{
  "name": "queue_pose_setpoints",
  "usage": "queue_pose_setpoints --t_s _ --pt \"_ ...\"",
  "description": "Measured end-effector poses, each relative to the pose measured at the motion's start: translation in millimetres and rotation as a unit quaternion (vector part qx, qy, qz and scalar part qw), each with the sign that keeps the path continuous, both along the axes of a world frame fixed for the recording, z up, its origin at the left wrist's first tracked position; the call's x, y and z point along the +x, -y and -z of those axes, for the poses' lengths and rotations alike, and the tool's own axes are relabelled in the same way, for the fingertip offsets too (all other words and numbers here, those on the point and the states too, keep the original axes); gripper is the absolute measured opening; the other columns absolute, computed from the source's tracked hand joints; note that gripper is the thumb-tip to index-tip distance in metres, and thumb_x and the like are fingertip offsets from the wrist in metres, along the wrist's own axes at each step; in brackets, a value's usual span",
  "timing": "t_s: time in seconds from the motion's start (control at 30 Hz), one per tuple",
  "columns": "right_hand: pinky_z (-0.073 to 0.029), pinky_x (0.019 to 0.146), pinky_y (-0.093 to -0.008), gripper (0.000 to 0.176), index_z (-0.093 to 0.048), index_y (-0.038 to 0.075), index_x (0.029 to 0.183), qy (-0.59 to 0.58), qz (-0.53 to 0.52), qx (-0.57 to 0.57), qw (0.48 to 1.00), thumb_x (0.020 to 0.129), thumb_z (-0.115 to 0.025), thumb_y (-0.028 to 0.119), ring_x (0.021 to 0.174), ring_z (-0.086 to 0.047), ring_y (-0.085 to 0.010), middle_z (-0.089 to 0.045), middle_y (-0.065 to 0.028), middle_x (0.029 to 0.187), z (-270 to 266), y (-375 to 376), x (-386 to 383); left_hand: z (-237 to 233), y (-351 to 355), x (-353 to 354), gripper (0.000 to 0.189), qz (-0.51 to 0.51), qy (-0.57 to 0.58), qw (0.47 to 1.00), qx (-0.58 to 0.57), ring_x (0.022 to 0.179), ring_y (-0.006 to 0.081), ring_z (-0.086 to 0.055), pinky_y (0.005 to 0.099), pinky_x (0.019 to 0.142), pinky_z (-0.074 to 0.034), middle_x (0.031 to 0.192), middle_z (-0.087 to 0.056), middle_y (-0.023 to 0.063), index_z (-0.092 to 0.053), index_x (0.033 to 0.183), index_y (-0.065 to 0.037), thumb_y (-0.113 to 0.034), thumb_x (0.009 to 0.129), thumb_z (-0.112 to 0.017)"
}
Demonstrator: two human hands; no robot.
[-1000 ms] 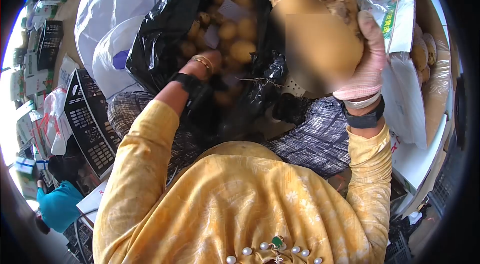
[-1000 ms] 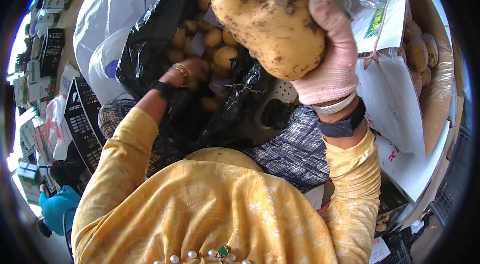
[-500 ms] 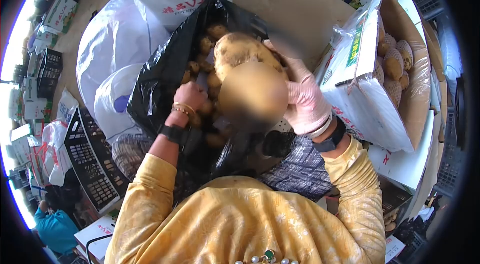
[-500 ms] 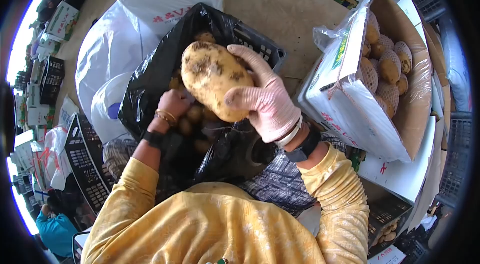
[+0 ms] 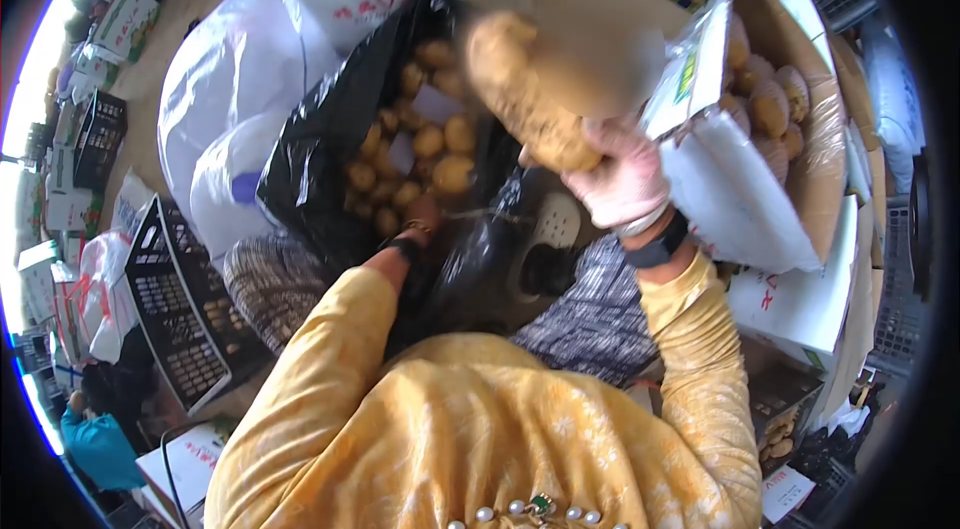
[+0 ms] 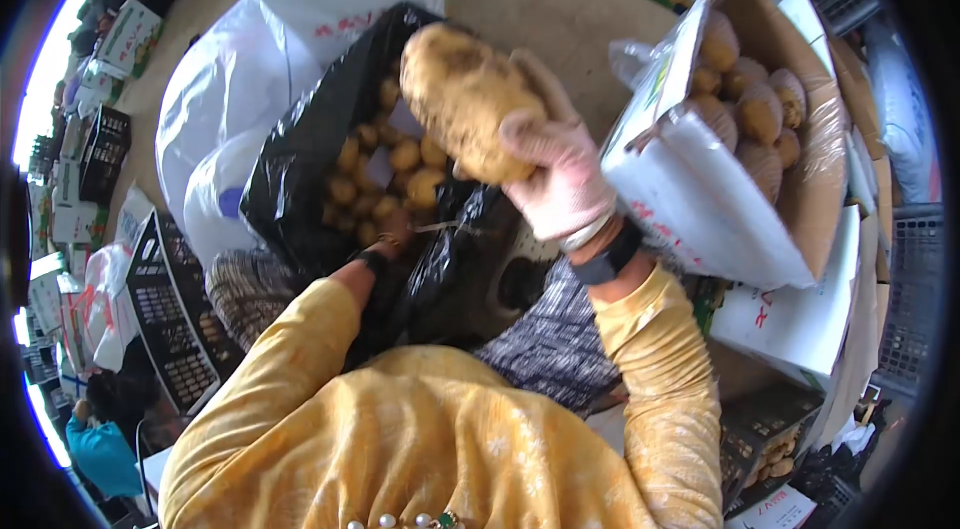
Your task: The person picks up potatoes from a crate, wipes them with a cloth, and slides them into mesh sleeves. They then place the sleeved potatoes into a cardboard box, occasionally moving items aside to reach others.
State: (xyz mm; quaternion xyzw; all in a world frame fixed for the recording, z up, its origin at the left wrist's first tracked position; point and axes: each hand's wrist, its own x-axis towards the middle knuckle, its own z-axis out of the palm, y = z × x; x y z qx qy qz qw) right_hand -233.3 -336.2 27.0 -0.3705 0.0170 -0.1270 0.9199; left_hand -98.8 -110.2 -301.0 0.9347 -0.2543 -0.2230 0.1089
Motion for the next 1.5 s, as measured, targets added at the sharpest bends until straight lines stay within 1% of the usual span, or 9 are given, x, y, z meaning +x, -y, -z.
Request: queue_pose_setpoints --t_s 0.23,0.33,0.43,0.7,0.8,0.93,1.17,1.2,1.5 --pt "-0.041 0.103 -0.0343 0.090 -0.038 0.004 0.140 0.036 0.072 -0.283 0.956 0.063 -0.084 0.008 0.122 -0.049 -0.0225 -0.047 -0.0107 0.135 0 -3 6 -259 4 34 0.025 -0.057 0.171 0.965 -0.189 0.084 0.0319 -0.068 0.0368 0.076 -0.053 0.095 -0.069 0.0190 -0.072 0.083 -0.002 -0.025 0.075 -0.067" --pt "-0.038 0.103 -0.0315 0.074 -0.050 0.004 0.132 0.014 0.070 -0.352 0.933 0.065 -0.080 -0.004 0.118 -0.049 -0.0189 -0.052 -0.0083 0.128 -18 -29 0 -324 21 -3 0.021 -0.109 -0.121 0.838 -0.521 0.078 0.0111 -0.060 0.0273 0.068 -0.050 0.087 -0.065 0.0051 -0.065 0.090 0.005 -0.014 0.081 -0.064" --pt "-0.039 0.102 -0.0322 0.073 -0.051 0.006 0.131 0.017 0.081 -0.391 0.917 0.065 -0.081 -0.002 0.117 -0.050 -0.0192 -0.052 -0.0082 0.126 -7 -27 0 -323 20 -17 0.027 -0.114 -0.228 0.674 -0.693 0.083 0.0084 -0.060 0.0230 0.072 -0.049 0.100 -0.064 0.0070 -0.058 0.108 0.007 -0.002 0.082 -0.058" --pt "-0.042 0.098 -0.0315 0.061 -0.056 0.006 0.117 0.034 0.121 -0.357 0.926 0.065 -0.087 0.010 0.112 -0.051 -0.0171 -0.053 -0.0054 0.120 -6 -26 -2 -314 45 -27 0.030 -0.256 -0.232 0.600 -0.721 0.084 0.0160 -0.065 0.0256 0.075 -0.052 0.100 -0.067 0.0095 -0.066 0.104 0.006 0.008 0.079 -0.050" --pt "-0.043 0.096 -0.0319 0.077 -0.047 0.007 0.125 0.026 0.110 -0.264 0.958 0.062 -0.090 0.018 0.110 -0.051 -0.0157 -0.052 -0.0058 0.118 -15 -39 -1 -334 51 -49 0.034 -0.128 0.188 0.795 -0.562 0.087 0.0227 -0.067 0.0299 0.079 -0.053 0.101 -0.069 0.0132 -0.069 0.097 0.000 0.010 0.070 -0.051" --pt "-0.043 0.096 -0.0333 0.081 -0.047 0.005 0.123 0.039 0.169 -0.420 0.891 0.055 -0.091 0.011 0.111 -0.050 -0.0182 -0.049 -0.0059 0.119 3 -33 0 -339 64 -78 0.027 0.051 0.317 0.756 -0.570 0.081 0.0260 -0.064 0.0344 0.074 -0.051 0.087 -0.065 0.0084 -0.071 0.088 -0.006 0.002 0.062 -0.066" --pt "-0.045 0.091 -0.0266 0.048 -0.059 0.003 0.107 -0.077 0.203 -0.370 0.903 0.065 -0.081 0.002 0.099 -0.055 -0.0111 -0.060 -0.0026 0.103 1 -24 -4 -347 45 -47 0.014 -0.054 -0.233 0.732 -0.638 0.086 0.0129 -0.062 0.0254 0.079 -0.050 0.094 -0.063 0.0054 -0.057 0.103 0.002 -0.005 0.096 -0.047" --pt "-0.045 0.091 -0.0263 0.046 -0.059 0.003 0.109 -0.106 0.185 -0.333 0.918 0.067 -0.079 0.002 0.099 -0.055 -0.0110 -0.060 -0.0032 0.104 5 -20 -5 -333 46 -31 0.017 -0.142 -0.500 0.457 -0.722 0.091 0.0153 -0.063 0.0265 0.082 -0.051 0.101 -0.063 0.0073 -0.055 0.108 0.002 -0.007 0.097 -0.047" --pt "-0.047 0.099 -0.0415 0.071 -0.044 0.001 0.136 -0.042 -0.061 0.076 0.994 0.072 -0.074 0.014 0.112 -0.059 -0.0311 -0.057 -0.0182 0.126 8 2 -2 -325 62 8 0.009 -0.200 -0.448 0.573 -0.656 0.066 0.0120 -0.062 0.0255 0.061 -0.051 0.076 -0.062 0.0024 -0.060 0.083 -0.003 -0.007 0.090 -0.060"
